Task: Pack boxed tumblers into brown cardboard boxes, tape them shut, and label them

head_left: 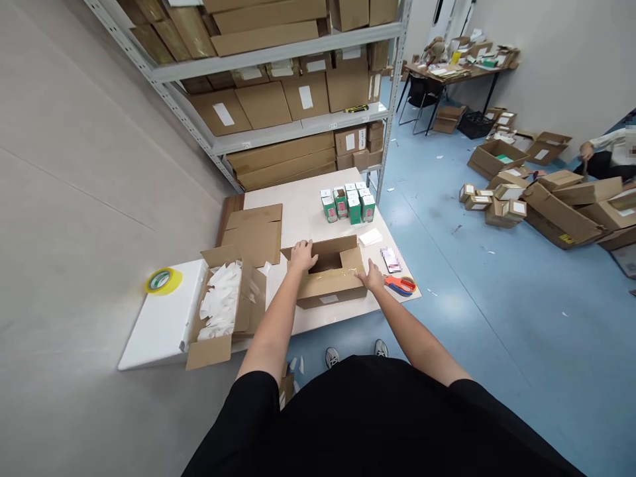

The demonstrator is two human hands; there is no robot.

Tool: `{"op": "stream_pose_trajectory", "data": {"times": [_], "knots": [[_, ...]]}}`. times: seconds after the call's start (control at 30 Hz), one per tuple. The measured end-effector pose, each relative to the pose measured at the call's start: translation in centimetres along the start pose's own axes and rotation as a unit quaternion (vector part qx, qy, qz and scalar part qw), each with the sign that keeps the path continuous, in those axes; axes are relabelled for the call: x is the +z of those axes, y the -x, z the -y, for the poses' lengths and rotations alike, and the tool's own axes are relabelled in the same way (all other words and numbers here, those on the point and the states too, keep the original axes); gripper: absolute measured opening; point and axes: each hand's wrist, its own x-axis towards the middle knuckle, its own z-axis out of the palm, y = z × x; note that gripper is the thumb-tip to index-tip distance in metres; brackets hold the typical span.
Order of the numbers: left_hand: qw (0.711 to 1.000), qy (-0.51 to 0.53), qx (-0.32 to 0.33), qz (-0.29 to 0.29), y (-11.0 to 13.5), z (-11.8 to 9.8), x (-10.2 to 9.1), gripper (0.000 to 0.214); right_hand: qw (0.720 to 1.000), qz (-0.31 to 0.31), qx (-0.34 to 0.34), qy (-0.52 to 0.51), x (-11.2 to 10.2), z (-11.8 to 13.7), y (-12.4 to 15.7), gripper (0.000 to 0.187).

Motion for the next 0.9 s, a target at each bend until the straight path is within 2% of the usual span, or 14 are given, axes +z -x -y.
{"op": "stream_pose_trajectory", "data": {"times": [0.13,0.2,0.27,0.37,0.53,0.63,0.73,0.83,0.9], "knots": [[1.0,-0.004,-0.026,-0.002,4.2,-1.2,1.6,0.06,0.999,0.013,0.005,0.051,-0.4,0.3,0.3,0.093],[0.997,0.0,-0.041,0.058,6.4,-1.8,3.2,0.06,0.998,0.014,-0.001,0.061,-0.4,0.2,0.3,0.09],[0.988,0.008,-0.054,0.145,7.9,-2.5,4.8,0.071,0.998,0.014,-0.011,0.067,-0.3,0.1,0.3,0.087],[0.97,0.018,-0.076,0.231,8.2,-3.2,5.9,0.097,0.996,0.014,-0.035,0.077,0.1,0.1,-0.1,0.084],[0.95,0.008,-0.066,0.305,5.8,-2.9,5.5,0.129,0.99,0.012,-0.103,0.097,-0.1,-1.0,-0.8,0.076],[0.946,-0.011,-0.055,0.319,4.8,-2.2,5.8,0.136,0.987,-0.023,-0.126,0.101,-1.5,-4.0,-1.3,0.071],[0.951,-0.024,-0.042,0.304,4.6,-1.5,6.6,0.133,0.984,-0.059,-0.125,0.112,-3.7,-8.9,-2.2,0.069],[0.956,-0.029,-0.038,0.29,4.9,-1.1,7.4,0.132,0.987,-0.069,-0.073,0.127,-5.8,-14.2,-3.1,0.067],[0.96,-0.031,-0.041,0.274,5.3,-1.3,7.8,0.129,0.989,-0.05,-0.034,0.134,-6.7,-17.1,-3.7,0.059]]}}
